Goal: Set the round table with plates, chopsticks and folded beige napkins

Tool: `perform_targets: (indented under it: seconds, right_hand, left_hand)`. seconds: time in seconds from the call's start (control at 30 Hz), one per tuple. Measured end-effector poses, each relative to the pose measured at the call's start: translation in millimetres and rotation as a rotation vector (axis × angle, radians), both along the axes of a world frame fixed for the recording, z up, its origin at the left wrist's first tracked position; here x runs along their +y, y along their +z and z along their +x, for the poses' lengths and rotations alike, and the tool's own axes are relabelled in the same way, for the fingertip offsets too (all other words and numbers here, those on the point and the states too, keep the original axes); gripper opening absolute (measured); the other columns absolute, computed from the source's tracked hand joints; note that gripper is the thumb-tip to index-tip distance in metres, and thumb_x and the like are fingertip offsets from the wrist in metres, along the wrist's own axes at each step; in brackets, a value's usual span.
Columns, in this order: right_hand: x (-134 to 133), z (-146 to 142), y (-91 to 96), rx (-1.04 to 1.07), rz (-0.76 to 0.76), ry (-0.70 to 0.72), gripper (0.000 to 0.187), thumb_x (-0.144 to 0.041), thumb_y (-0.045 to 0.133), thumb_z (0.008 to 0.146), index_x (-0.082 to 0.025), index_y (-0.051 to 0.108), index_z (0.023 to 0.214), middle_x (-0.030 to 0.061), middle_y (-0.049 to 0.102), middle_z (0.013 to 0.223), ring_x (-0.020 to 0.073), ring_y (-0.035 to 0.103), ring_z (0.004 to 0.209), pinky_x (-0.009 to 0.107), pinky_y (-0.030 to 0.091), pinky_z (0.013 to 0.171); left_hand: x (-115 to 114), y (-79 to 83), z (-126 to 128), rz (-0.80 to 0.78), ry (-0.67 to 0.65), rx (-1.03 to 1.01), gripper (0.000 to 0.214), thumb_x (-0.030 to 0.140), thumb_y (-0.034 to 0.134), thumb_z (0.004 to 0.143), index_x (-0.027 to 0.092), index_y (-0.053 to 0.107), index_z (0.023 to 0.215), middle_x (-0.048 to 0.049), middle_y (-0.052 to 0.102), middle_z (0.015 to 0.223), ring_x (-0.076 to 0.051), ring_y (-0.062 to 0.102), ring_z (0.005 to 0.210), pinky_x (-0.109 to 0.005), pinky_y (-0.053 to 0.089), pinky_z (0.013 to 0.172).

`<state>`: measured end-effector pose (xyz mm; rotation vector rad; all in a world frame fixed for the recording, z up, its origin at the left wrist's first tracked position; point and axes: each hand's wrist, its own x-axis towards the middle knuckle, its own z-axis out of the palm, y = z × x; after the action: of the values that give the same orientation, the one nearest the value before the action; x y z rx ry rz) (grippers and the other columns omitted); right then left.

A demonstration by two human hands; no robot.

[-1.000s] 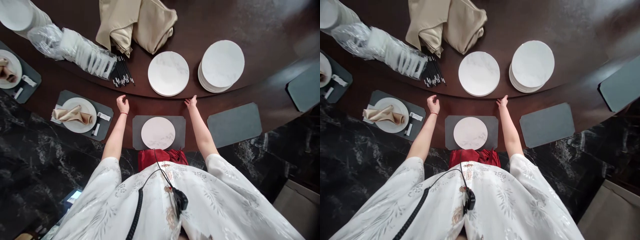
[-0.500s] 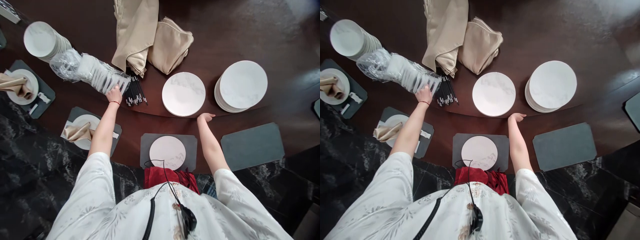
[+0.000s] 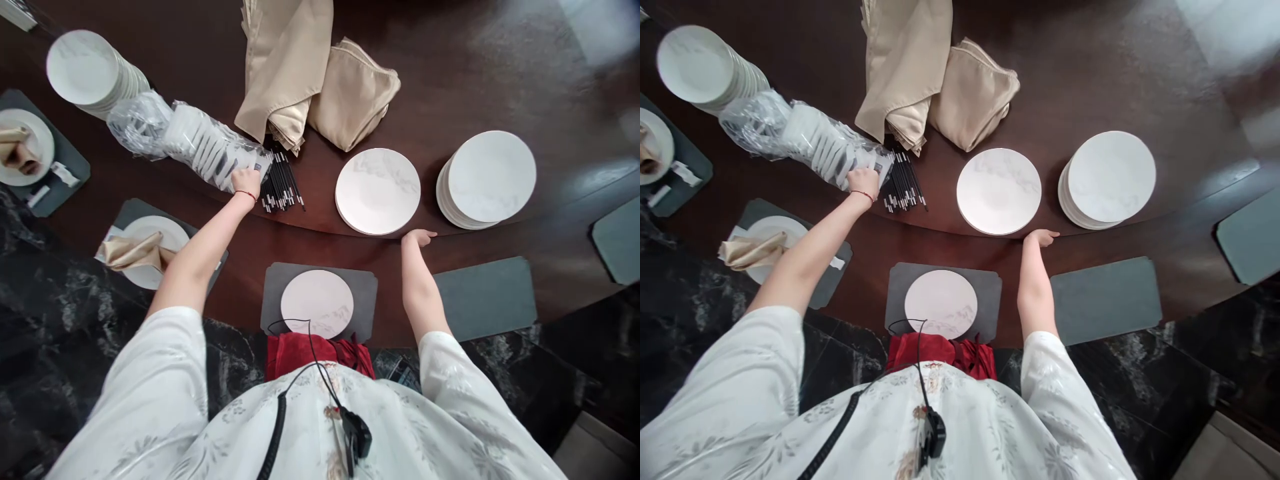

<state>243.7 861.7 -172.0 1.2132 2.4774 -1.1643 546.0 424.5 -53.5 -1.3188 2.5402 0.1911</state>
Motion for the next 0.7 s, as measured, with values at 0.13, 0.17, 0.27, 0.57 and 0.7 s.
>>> perform_targets:
  seconds: [0.13,0.17,0.27,0.57,0.7]
  right_hand:
    - [17.8,-13.4,13.9,0.019,0.118,-0.182,0.072,-0.042,0.004,0.103,0.0,0.058,0.127,0.03,0.06,0.123,0.0314,0.061,0.123,0.046,0.053,0.103]
    - [26.1,-16.9,17.1,0.012,0.065,-0.154,0.071,-0.044,0.006,0.104,-0.002,0.056,0.129,0.0281,0.06,0.124,0.0302,0.062,0.122,0.046,0.056,0.098]
    - [61.9,-23.2,26.5,-0.01,-0.251,0.01,0.062,-0.05,0.011,0.104,-0.015,0.049,0.137,0.0189,0.061,0.128,0.0232,0.069,0.11,0.041,0.062,0.083]
    - [128.7,137.4,36.3,0.105,-0.357,0.217,0.03,-0.028,0.029,0.094,-0.023,0.051,0.113,0.0028,0.064,0.105,0.0066,0.065,0.066,0.021,0.055,0.061]
    - [118.6,277.5,21.8,-0.117,-0.326,0.77,0.028,-0.039,0.045,0.086,-0.023,0.052,0.109,0.0022,0.065,0.096,0.0104,0.063,0.065,0.022,0.052,0.057]
  left_hand:
    - [80.7,24.8,32.8,0.043,-0.128,0.032,0.043,0.019,0.036,0.093,-0.002,0.065,0.117,-0.0271,0.068,0.1,-0.038,0.063,0.114,-0.052,0.044,0.096]
    - [102.1,28.0,51.7,0.057,-0.153,0.026,0.042,0.019,0.036,0.093,-0.002,0.066,0.114,-0.0278,0.069,0.097,-0.038,0.065,0.11,-0.052,0.045,0.095]
    - [163.2,23.3,126.7,0.133,-0.199,-0.033,0.042,0.017,0.033,0.093,-0.002,0.068,0.106,-0.0304,0.069,0.09,-0.039,0.069,0.101,-0.052,0.048,0.088]
    - [284.6,-61.0,305.0,0.497,-0.197,0.003,0.038,0.032,0.049,0.089,0.009,0.071,0.111,-0.0291,0.067,0.108,-0.041,0.063,0.112,-0.052,0.047,0.095]
    - [301.7,-83.8,325.5,0.341,-0.022,0.138,0.063,0.044,0.064,0.083,0.02,0.054,0.14,-0.0199,0.04,0.153,-0.037,0.039,0.14,-0.048,0.039,0.108]
